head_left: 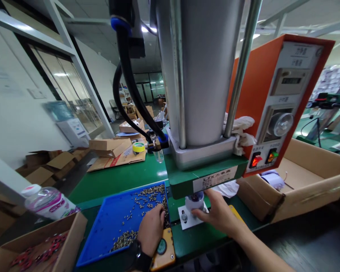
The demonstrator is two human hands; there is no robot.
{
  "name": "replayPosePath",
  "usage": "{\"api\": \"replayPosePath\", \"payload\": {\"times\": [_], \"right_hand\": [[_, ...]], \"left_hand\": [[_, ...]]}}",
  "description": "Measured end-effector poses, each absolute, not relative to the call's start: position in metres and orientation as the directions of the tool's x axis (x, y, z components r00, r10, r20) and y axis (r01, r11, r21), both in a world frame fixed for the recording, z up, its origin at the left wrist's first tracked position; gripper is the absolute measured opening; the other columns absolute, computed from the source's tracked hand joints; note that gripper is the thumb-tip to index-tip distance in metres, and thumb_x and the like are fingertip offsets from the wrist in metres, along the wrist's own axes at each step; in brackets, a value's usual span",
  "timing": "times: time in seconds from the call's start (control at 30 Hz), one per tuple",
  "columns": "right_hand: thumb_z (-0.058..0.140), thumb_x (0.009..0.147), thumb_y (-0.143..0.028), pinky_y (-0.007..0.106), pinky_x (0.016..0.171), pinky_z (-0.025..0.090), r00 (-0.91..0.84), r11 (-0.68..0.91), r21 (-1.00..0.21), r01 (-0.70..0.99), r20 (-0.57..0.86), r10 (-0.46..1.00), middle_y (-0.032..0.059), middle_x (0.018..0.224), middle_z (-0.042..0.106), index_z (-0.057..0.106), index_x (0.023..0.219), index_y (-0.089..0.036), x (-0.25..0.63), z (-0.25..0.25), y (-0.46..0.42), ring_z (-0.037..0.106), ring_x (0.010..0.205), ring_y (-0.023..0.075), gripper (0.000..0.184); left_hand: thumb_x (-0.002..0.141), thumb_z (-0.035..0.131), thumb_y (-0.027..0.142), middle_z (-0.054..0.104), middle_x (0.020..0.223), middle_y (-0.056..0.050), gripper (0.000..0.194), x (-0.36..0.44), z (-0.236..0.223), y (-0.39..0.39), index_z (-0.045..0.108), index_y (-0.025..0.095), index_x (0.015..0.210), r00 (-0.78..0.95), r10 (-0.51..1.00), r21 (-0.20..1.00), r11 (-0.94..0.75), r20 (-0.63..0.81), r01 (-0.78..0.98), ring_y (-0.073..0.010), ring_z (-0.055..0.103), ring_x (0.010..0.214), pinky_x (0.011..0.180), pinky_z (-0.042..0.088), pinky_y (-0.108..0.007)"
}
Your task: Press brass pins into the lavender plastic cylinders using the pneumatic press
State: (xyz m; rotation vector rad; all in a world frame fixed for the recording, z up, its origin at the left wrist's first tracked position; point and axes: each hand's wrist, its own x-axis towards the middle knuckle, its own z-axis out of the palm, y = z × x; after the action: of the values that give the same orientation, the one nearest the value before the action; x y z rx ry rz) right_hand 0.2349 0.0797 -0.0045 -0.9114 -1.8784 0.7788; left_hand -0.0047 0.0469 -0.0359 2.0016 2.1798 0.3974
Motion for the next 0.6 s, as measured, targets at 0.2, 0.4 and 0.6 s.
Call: {"api": "replayPosePath", "payload": {"times": [0.2,0.4,0.6], "right_hand": [[0.063,0.073,-0.020,0.034,0.089,0.049,-0.330,0.548,-0.778,0.307,0.454,0.828,0.0060,0.110,0.065,0.046,0.122,-0.022,0.227,-0.013,0.077,0.062,0.100,0.0206,0.052],[0.067,0.070,-0.018,0.036,0.097,0.047,-0.318,0.636,-0.706,0.310,0.554,0.770,0.0104,0.123,0.061,0.042,0.129,-0.020,0.224,-0.024,0.075,0.059,0.112,0.0237,0.064],[0.067,0.071,-0.020,0.043,0.101,0.044,-0.294,0.589,-0.739,0.326,0.513,0.806,0.0119,0.129,0.057,0.040,0.135,-0.021,0.226,-0.027,0.074,0.054,0.119,0.0269,0.070]], "left_hand": [[0.095,0.032,0.026,0.065,0.080,0.000,0.024,-0.006,-0.034,0.047,0.053,0.023,0.083,-0.079,0.987,0.318,0.031,0.140,0.947,-0.0151,0.058,0.074,0.065,0.034,-0.025],[0.093,0.036,0.023,0.065,0.081,-0.002,0.022,-0.004,-0.031,0.050,0.055,0.022,0.081,-0.054,0.990,0.236,0.022,0.130,0.971,-0.0156,0.059,0.077,0.068,0.037,-0.025],[0.093,0.034,0.032,0.066,0.095,-0.006,0.027,-0.002,-0.015,0.035,0.059,0.021,0.090,-0.064,0.960,0.275,-0.014,0.274,0.961,-0.0205,0.059,0.091,0.085,0.045,-0.034]]}}
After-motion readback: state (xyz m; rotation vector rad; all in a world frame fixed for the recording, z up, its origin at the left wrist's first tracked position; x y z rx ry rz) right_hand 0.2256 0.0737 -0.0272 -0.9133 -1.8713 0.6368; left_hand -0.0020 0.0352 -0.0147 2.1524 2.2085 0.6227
